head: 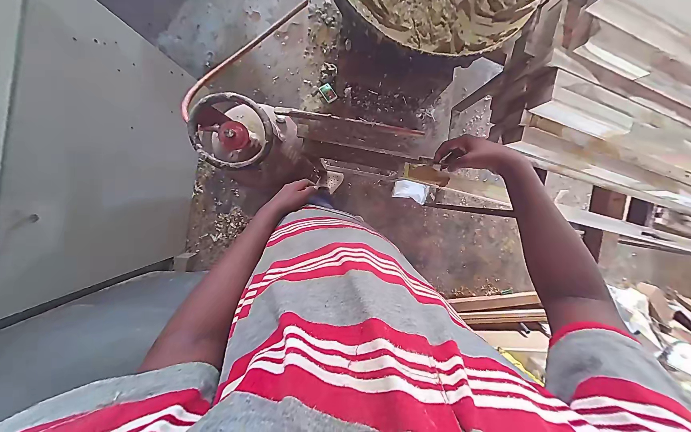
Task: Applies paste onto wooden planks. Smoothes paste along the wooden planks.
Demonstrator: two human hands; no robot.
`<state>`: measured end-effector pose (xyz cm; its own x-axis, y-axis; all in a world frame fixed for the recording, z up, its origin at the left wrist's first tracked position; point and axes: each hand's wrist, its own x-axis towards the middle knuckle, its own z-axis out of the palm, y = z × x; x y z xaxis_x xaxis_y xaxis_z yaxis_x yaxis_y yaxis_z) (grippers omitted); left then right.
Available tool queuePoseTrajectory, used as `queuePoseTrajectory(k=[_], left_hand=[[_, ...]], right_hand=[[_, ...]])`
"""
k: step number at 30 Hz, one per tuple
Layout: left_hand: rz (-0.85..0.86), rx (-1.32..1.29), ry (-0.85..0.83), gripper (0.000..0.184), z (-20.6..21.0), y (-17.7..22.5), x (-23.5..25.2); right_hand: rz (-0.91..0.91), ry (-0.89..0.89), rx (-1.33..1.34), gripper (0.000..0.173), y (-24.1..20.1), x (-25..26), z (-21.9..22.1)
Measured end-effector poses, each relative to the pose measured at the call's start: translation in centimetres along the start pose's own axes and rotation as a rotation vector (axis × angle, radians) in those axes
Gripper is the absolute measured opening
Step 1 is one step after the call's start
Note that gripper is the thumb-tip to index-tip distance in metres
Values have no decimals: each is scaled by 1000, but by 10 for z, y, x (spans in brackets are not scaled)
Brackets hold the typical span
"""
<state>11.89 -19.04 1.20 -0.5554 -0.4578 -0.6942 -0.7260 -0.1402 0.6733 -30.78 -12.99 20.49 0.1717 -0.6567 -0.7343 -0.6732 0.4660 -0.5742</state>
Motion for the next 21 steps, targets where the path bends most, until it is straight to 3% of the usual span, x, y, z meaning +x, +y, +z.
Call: queuePoseTrajectory(k=[7, 11, 18, 21], left_hand=[[-1, -30, 12, 44, 0, 1, 0], [22, -34, -1, 45, 2, 1, 0], [52, -48, 19, 44, 11, -1, -3], [58, -36, 14, 44, 15, 0, -6]], right_hand=[[22, 43, -66, 33, 8, 2, 1], [52, 148, -271, 29, 4, -8, -1], [-180, 470, -512, 29, -22, -35, 29], [-196, 503, -559, 29, -31, -37, 49]])
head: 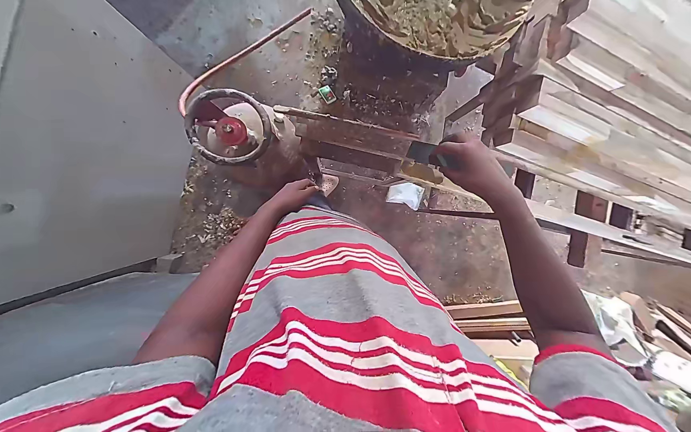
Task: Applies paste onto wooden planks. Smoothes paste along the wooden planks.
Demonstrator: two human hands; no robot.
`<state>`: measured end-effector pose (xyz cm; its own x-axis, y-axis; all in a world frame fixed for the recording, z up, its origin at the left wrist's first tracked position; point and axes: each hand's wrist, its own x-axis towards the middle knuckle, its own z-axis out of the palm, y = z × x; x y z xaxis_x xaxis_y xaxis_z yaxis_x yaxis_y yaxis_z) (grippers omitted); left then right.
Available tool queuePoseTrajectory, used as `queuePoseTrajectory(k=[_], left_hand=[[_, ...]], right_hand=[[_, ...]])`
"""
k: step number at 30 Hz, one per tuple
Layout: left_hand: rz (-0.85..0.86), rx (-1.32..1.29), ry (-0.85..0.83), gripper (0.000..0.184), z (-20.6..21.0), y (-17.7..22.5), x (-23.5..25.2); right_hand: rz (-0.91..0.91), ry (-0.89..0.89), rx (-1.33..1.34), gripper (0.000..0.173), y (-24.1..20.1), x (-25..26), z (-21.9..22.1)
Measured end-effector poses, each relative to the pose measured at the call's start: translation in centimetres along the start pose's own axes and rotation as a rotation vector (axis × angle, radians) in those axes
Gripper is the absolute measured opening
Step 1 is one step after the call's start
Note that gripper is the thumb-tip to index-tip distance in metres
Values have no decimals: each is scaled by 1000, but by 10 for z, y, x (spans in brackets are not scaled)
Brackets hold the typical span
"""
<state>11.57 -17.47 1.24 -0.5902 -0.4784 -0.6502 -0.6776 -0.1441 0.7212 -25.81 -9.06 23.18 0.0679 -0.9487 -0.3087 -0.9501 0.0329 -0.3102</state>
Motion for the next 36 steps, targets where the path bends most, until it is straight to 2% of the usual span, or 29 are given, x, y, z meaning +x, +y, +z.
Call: queuePoseTrajectory(k=[6, 12, 23, 36], left_hand=[[4, 25, -7, 44, 8, 2, -5], [-25, 15, 0, 44, 16, 4, -11], [-4, 49, -12, 44, 21, 6, -8], [-3, 64, -41, 45, 22, 5, 4]], right_hand=[[8, -2, -74, 25, -12, -10, 14], [12, 2, -138, 33, -17, -25, 21], [20, 5, -173, 40, -6, -42, 20], [88, 3, -198, 39, 13, -66, 10]])
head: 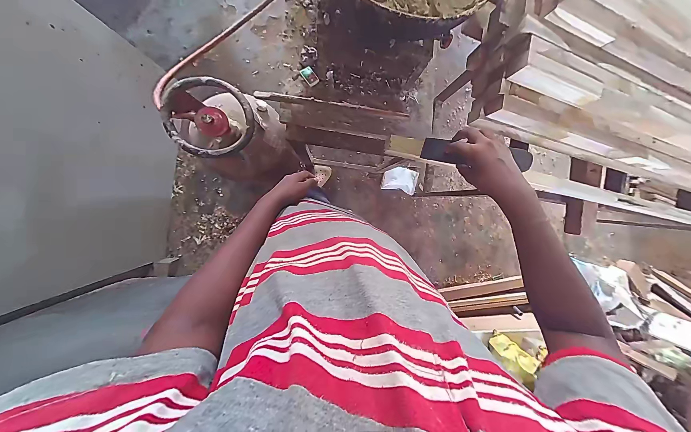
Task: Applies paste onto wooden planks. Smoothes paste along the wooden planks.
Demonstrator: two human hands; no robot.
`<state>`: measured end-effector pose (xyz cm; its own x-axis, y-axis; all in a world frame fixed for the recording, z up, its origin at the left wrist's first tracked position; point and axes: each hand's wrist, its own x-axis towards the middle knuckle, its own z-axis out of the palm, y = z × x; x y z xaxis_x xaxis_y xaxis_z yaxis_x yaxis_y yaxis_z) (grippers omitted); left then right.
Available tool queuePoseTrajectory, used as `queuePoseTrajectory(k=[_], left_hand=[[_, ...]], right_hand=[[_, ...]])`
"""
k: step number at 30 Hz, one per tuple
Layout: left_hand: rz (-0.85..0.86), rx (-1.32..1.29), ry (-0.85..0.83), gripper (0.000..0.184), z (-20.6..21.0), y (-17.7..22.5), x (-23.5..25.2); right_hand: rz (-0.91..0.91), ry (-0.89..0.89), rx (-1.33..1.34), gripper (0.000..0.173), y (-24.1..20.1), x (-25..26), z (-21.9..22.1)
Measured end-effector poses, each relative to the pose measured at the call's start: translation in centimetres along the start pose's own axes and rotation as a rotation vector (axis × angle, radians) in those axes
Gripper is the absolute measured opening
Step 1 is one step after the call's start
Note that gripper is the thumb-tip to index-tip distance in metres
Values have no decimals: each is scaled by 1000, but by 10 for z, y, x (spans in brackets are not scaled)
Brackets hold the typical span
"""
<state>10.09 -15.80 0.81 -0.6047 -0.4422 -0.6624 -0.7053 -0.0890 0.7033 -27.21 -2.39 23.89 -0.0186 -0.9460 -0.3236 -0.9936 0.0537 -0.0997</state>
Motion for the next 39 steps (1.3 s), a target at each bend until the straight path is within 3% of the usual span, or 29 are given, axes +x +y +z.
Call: queuePoseTrajectory(k=[8, 11, 15, 18, 22, 28, 34, 39], left_hand=[[-21, 6, -32, 44, 0, 2, 3], [-27, 5, -36, 44, 0, -2, 5], [-32, 33, -54, 45, -4, -2, 6], [-42, 48, -57, 45, -7, -5, 6], [-43, 139, -75, 44, -11, -9, 9], [-88, 239, -152, 41, -26, 17, 2], [-61, 352, -279, 42, -46, 17, 49], [-58, 317, -368, 43, -64, 33, 92]], right_hand=[[226, -104, -137, 28, 0, -34, -18], [281, -50, 111, 27, 15, -56, -14], [402, 105, 602, 31, 9, -76, 15], [477, 263, 770, 44, -21, -70, 54], [525, 560, 702, 58, -63, -43, 108], [604, 876, 526, 61, -101, 5, 157], [864, 682, 567, 58, -143, -7, 163], [1142, 516, 603, 60, -159, -15, 101]])
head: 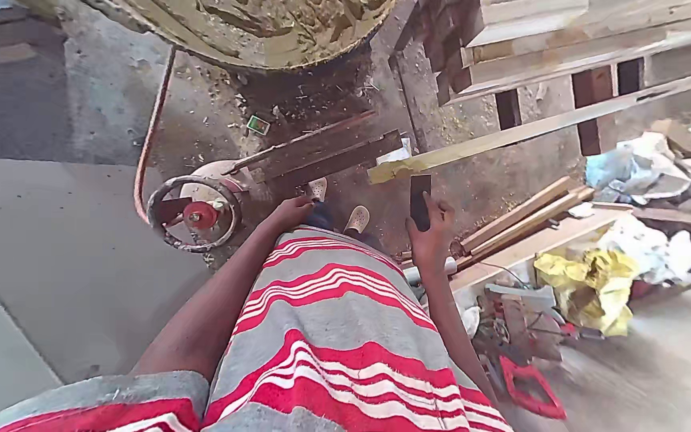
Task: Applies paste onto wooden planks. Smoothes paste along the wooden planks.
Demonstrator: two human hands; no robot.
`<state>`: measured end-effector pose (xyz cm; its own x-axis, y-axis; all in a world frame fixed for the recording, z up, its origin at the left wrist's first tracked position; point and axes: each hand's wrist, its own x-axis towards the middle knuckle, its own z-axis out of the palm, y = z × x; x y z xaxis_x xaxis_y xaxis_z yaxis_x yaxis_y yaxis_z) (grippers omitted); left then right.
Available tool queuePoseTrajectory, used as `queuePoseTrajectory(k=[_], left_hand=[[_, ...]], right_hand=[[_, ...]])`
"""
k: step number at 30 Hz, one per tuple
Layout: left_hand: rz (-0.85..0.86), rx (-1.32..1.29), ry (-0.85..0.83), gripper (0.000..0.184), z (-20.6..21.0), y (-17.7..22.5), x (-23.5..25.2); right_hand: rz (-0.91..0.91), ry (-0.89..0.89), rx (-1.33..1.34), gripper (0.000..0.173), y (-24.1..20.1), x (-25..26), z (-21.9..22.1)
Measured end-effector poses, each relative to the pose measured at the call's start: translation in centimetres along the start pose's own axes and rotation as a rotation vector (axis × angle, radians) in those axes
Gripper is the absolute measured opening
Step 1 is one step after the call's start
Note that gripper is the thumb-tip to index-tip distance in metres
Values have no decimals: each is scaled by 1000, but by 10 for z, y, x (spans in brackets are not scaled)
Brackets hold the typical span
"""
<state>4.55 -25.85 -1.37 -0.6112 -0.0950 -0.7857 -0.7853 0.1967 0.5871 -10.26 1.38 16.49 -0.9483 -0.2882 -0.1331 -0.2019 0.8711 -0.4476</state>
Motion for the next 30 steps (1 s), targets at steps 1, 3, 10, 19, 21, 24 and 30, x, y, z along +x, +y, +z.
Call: queuePoseTrajectory(k=[1, 3, 10, 19, 21, 24, 30], left_hand=[[4, -18, -20, 44, -7, 2, 6], [-2, -52, -56, 45, -19, 3, 20], [37, 22, -181, 44, -46, -4, 59], [14, 45, -211, 46, -62, -15, 76], [14, 64, -218, 46, -62, -15, 78], [49, 144, -232, 44, -62, -13, 80], [95, 258, -232, 46, -61, -28, 63]], right_hand=[[85, -29, -31, 60, -16, 5, -11], [196, -56, -84, 56, -46, 19, -24], [430, -160, -247, 53, -119, 36, -20], [446, -140, -277, 55, -154, 14, 6], [448, -135, -255, 56, -156, 8, 13], [472, -128, -258, 60, -161, -1, 24], [450, -120, -232, 60, -167, -29, 41]])
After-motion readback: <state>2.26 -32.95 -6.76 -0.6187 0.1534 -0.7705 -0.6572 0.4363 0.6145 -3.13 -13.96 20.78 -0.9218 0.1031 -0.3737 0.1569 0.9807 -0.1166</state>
